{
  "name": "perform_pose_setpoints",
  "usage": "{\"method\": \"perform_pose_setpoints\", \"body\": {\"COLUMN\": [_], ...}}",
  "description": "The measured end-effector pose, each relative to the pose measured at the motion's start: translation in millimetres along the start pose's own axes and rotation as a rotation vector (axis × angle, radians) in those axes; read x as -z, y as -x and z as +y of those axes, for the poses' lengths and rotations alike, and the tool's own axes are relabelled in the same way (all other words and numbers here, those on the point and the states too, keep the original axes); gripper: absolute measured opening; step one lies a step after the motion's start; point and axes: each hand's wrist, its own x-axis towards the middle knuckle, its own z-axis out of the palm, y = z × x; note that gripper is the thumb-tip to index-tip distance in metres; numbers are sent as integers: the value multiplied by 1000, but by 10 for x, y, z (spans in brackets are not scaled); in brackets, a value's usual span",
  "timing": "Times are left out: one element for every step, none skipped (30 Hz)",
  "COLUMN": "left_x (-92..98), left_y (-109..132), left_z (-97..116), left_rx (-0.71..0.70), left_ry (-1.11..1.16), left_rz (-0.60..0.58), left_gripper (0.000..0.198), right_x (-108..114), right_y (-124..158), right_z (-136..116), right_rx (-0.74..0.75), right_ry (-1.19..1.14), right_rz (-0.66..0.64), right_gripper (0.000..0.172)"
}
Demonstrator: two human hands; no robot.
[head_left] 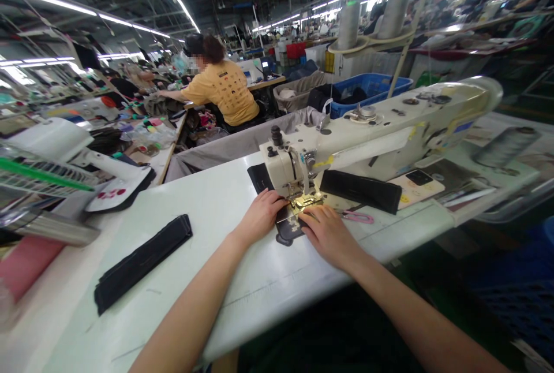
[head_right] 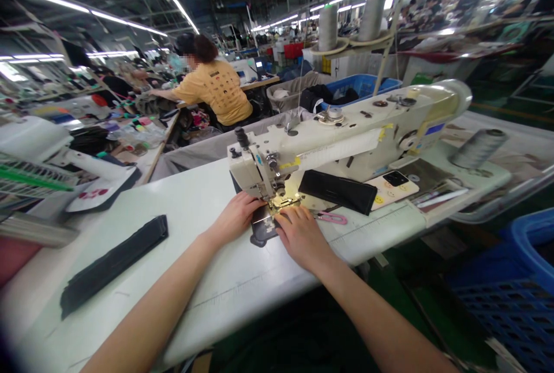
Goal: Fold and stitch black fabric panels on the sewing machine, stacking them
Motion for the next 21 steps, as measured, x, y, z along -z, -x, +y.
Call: {"method": "perform_pose_setpoints", "body": {"left_x": [-5, -5, 1, 14, 35, 61, 88, 113, 132, 143, 144, 136, 120, 100, 79, 60, 44, 32, 25, 20, 17], "left_y": [-15, -25, -28, -22, -9, 11, 38, 69, 103, 137, 168, 195, 217, 233, 242, 244, 241, 233, 221, 208, 195], "left_z": [-24, -39, -42, -33, -12, 21, 64, 115, 171, 229, 286, 337, 381, 415, 437, 448, 448, 440, 425, 408, 392], "left_rx": [-2, 0, 5, 9, 10, 8, 6, 9, 14, 18, 21, 21, 18, 16, 14, 12, 9, 3, -3, -7, -9], "left_ry": [26, 47, 54, 46, 25, -2, -24, -35, -31, -17, 1, 19, 32, 39, 42, 43, 44, 43, 39, 34, 33], "left_rz": [4, 4, -2, -12, -26, -43, -63, -79, -91, -95, -89, -75, -59, -46, -38, -34, -31, -30, -26, -20, -15], "left_gripper": [35, 36, 37, 38, 38, 37, 36, 35, 33, 32, 31, 31, 31, 32, 33, 33, 33, 33, 33, 33, 33], "right_x": [0, 1, 2, 3, 4, 4, 3, 1, -2, -5, -7, -8, -7, -4, 1, 7, 12, 16, 18, 18, 16], "right_y": [-1, -1, -1, -2, -3, -3, -4, -4, -3, -3, -1, 1, 3, 5, 6, 7, 7, 6, 5, 3, 1], "right_z": [-2, -3, -5, -7, -8, -9, -9, -9, -7, -3, 1, 7, 13, 20, 28, 35, 41, 46, 50, 51, 52], "right_rx": [-3, -5, -4, -3, -1, 2, 3, 5, 6, 7, 10, 11, 11, 13, 18, 28, 43, 63, 85, 103, 114], "right_ry": [2, 4, 6, 8, 10, 10, 10, 10, 9, 7, 4, -2, -12, -26, -44, -64, -85, -104, -118, -127, -130], "right_rz": [-2, -4, -6, -8, -7, -5, -2, 1, 4, 8, 11, 14, 21, 32, 45, 55, 63, 66, 62, 54, 44], "right_gripper": [27, 27, 27, 27, 27, 27, 26, 26, 26, 27, 27, 27, 26, 25, 24, 23, 23, 23, 22, 21, 20]}}
